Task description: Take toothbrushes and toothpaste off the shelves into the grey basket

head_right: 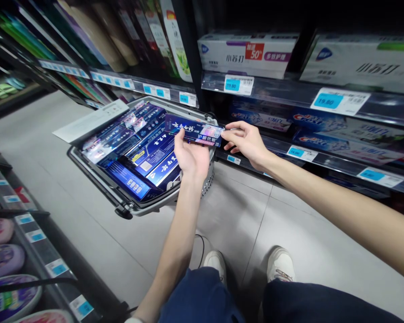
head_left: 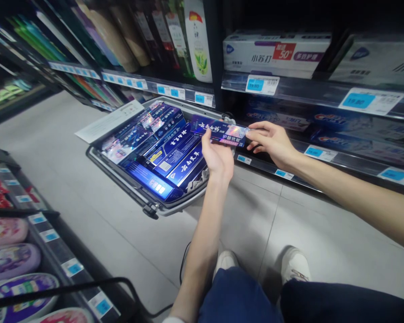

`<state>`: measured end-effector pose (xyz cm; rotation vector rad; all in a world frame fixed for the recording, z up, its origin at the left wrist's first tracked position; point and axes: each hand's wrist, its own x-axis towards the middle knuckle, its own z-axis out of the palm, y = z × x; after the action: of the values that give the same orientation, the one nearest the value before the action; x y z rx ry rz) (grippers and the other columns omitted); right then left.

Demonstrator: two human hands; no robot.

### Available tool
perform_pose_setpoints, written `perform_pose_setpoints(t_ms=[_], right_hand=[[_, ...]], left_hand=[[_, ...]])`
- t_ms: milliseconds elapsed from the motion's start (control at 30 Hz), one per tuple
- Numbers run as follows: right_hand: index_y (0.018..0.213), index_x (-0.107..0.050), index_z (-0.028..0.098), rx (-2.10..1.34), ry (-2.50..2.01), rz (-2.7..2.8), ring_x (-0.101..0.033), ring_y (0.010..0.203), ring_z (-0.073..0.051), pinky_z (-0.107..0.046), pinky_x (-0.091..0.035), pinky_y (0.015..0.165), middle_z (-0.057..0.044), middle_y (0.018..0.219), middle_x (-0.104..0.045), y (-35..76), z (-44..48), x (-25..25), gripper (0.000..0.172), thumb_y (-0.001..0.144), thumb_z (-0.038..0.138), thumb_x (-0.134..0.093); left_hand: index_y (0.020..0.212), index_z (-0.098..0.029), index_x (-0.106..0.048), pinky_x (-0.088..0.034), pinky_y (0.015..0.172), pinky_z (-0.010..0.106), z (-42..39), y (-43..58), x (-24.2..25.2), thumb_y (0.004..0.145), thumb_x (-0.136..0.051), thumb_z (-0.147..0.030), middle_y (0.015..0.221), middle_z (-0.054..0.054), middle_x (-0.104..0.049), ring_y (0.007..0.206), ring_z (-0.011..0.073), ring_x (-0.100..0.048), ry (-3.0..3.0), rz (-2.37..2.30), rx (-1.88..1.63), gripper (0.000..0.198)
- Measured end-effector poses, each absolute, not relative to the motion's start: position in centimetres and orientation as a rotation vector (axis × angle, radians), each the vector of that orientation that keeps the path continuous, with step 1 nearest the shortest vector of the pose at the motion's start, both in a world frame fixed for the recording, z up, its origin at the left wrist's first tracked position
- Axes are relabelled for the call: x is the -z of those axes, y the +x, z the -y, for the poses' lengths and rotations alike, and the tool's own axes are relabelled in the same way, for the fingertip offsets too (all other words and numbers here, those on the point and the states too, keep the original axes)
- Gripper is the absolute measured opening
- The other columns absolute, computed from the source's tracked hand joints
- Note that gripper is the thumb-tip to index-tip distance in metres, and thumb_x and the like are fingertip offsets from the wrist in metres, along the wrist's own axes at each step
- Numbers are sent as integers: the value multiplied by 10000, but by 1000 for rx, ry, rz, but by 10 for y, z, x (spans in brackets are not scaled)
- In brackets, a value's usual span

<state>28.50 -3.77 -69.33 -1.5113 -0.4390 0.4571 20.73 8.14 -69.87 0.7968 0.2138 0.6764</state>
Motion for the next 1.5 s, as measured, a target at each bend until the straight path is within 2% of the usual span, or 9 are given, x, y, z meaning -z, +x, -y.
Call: perform_pose_setpoints(t_ms=[233, 433, 533, 733, 867, 1067, 1233, 1367, 1500], right_hand=[[991, -626, 190, -458, -1527, 421, -666, 654, -151, -255, -504, 530, -32, 795, -683, 286, 37, 694, 368, 715, 344, -815], [987, -627, 189, -460, -1533, 402, -662, 656, -160, -278, -515, 554, -41, 798, -668, 286, 36, 696, 342, 722, 321, -799], [975, -640, 191, -460, -1524, 392, -657, 650, -157, -262, -491, 529, -35, 786, -659, 288, 36, 697, 325, 714, 303, -796], [995, -654, 233, -499, -1392, 451, -527, 522, -80, -243, -461, 480, -1, 836, -649, 290, 37, 698, 299, 749, 365, -763], [994, -673, 233, -499, -1399, 519, -529, 513, -91, -243, -442, 452, -6, 816, -641, 287, 36, 702, 269, 785, 394, -727], [1141, -658, 240, -346, -1556, 753, -582, 632, -110, -259, -504, 550, -27, 1010, -678, 282, 35, 710, 642, 575, 393, -919], [1178, -649, 207, -441, -1479, 717, -573, 557, -118, -235, -466, 462, 4, 754, -665, 283, 34, 710, 669, 619, 486, -888], [975, -676, 187, -556, -1416, 566, -539, 497, -89, -208, -445, 431, 1, 671, -636, 284, 36, 706, 530, 701, 626, -788], [808, -629, 181, -585, -1387, 478, -542, 491, -85, -195, -448, 429, -3, 635, -620, 286, 36, 704, 515, 707, 668, -761]], left_hand=[[1301, -231, -517, -440, 1064, 402, -83, 211, 702, 929, -359, -257, 1300, 86, -631, 1231, 218, -590, 864, -276, -631, 406], [1306, -273, -487, -431, 1065, 452, -82, 211, 702, 765, -365, -33, 1229, 43, -683, 1217, 209, -603, 813, -261, -667, 604], [1312, -262, -490, -438, 1063, 450, -81, 211, 702, 764, -364, -8, 1235, 52, -680, 1229, 211, -596, 790, -247, -673, 617], [1290, -262, -533, -447, 1073, 408, -80, 212, 705, 951, -491, -221, 1323, 55, -619, 1291, 218, -552, 812, -288, -656, 344], [1377, -320, -461, -433, 1099, 426, -79, 213, 706, 968, -576, -362, 1376, 40, -588, 1304, 225, -548, 790, -234, -721, 427], [1462, -383, -360, -449, 1096, 451, -77, 213, 706, 961, -608, -418, 1458, 44, -533, 1316, 240, -549, 744, -169, -739, 561], [1459, -401, -394, -442, 1115, 425, -75, 211, 701, 971, -545, -510, 1494, 23, -508, 1351, 224, -515, 743, -257, -767, 522], [1458, -421, -403, -429, 1128, 422, -75, 210, 699, 957, -586, -484, 1493, 19, -512, 1359, 219, -504, 723, -280, -786, 537], [1462, -424, -400, -423, 1130, 429, -76, 209, 700, 940, -621, -469, 1497, 27, -507, 1372, 224, -488, 712, -280, -791, 569]])
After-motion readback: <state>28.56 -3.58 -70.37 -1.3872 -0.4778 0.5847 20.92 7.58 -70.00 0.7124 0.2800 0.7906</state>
